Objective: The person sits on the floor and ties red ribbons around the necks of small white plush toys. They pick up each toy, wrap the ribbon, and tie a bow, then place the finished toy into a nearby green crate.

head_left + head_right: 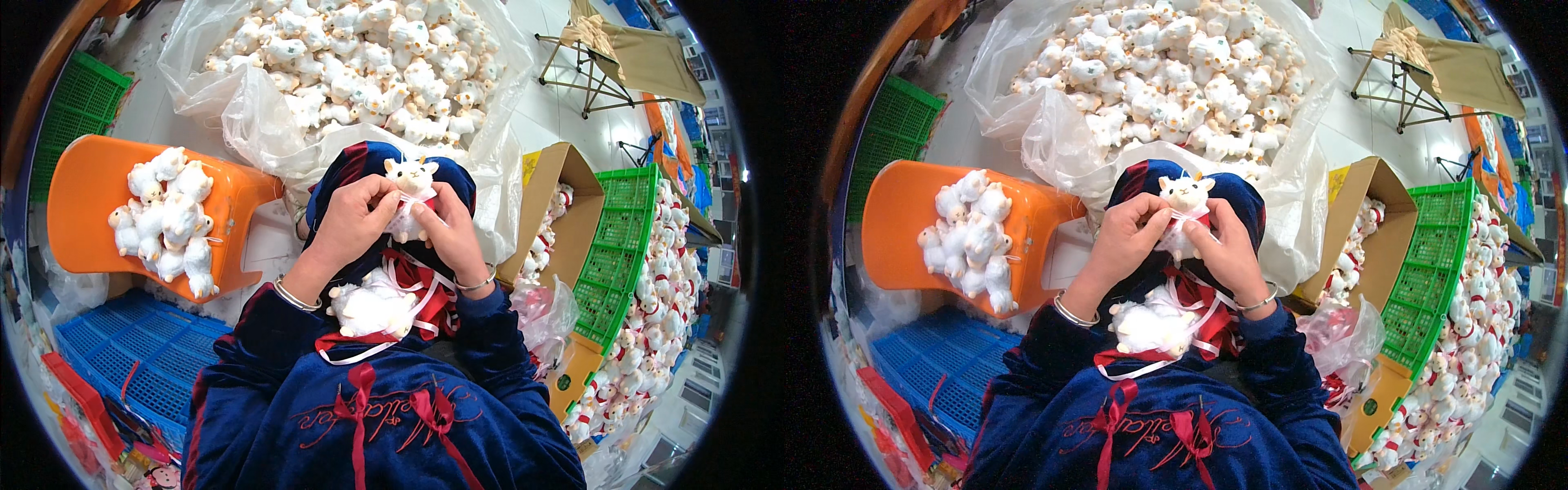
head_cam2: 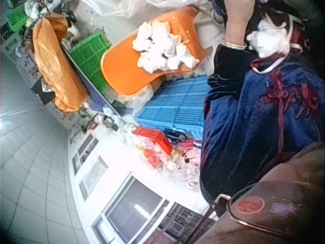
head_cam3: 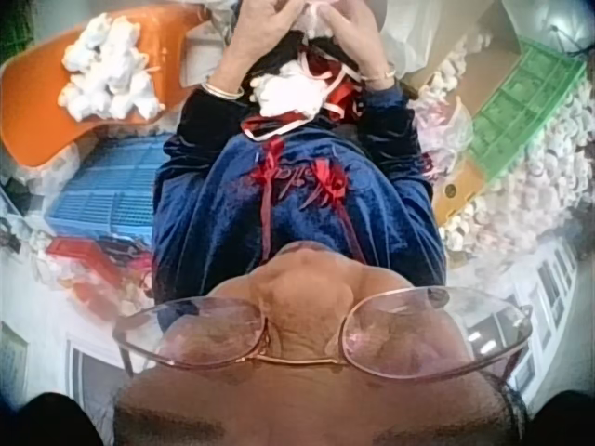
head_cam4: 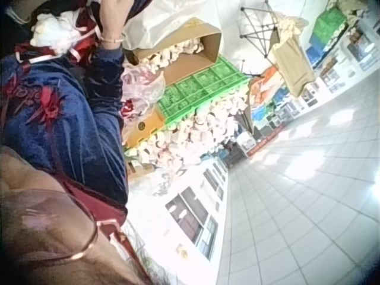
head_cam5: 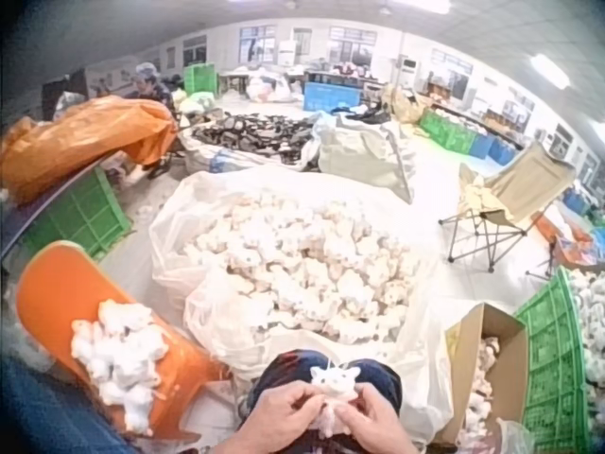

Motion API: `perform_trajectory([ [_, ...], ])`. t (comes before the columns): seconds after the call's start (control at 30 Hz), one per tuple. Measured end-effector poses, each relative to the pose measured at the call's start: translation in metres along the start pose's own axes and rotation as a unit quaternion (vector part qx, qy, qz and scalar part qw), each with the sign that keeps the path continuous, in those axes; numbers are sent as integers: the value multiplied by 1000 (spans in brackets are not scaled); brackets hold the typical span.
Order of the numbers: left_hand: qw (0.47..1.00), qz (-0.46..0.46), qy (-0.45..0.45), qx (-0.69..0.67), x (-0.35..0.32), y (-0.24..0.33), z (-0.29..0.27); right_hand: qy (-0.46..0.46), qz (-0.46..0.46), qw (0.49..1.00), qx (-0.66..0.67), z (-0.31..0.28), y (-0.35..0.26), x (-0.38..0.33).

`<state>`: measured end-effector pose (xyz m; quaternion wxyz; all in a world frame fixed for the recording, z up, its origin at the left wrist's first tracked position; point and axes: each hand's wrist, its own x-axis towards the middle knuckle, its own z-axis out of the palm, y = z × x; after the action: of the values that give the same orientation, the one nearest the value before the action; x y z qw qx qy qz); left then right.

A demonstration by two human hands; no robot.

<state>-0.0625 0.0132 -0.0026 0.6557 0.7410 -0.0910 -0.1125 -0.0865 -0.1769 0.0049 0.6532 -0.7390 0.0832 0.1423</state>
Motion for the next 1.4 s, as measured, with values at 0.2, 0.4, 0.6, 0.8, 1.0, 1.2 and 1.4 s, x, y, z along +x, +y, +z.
perform_trajectory([
  [0.2, 1000, -11, 9, -25, -2, 1, -1, -26, 20, 999, 18, -1, -5, -2],
  [0.4, 999, -51, -5, -3, 0, -1, 10, -5, -85, 991, -99, -3, 16, 2],
  [0.6, 993, -65, -24, -93, -2, -17, 3, 97, -129, 985, -55, -18, 2, -6],
  [0.8, 986, -109, -50, -113, 1, -14, -7, 415, -147, 864, -242, -189, -33, -66],
  [1.0, 988, -126, -56, -75, 6, -13, 2, 288, -46, 933, -212, -197, -13, -102],
  [1.2, 988, -129, -67, -43, -1, -6, -10, 64, -25, 975, -210, -111, 5, -91],
  [1.4, 987, -120, -105, -2, -16, 4, -17, -126, -24, 927, -353, -69, 1, -90],
])
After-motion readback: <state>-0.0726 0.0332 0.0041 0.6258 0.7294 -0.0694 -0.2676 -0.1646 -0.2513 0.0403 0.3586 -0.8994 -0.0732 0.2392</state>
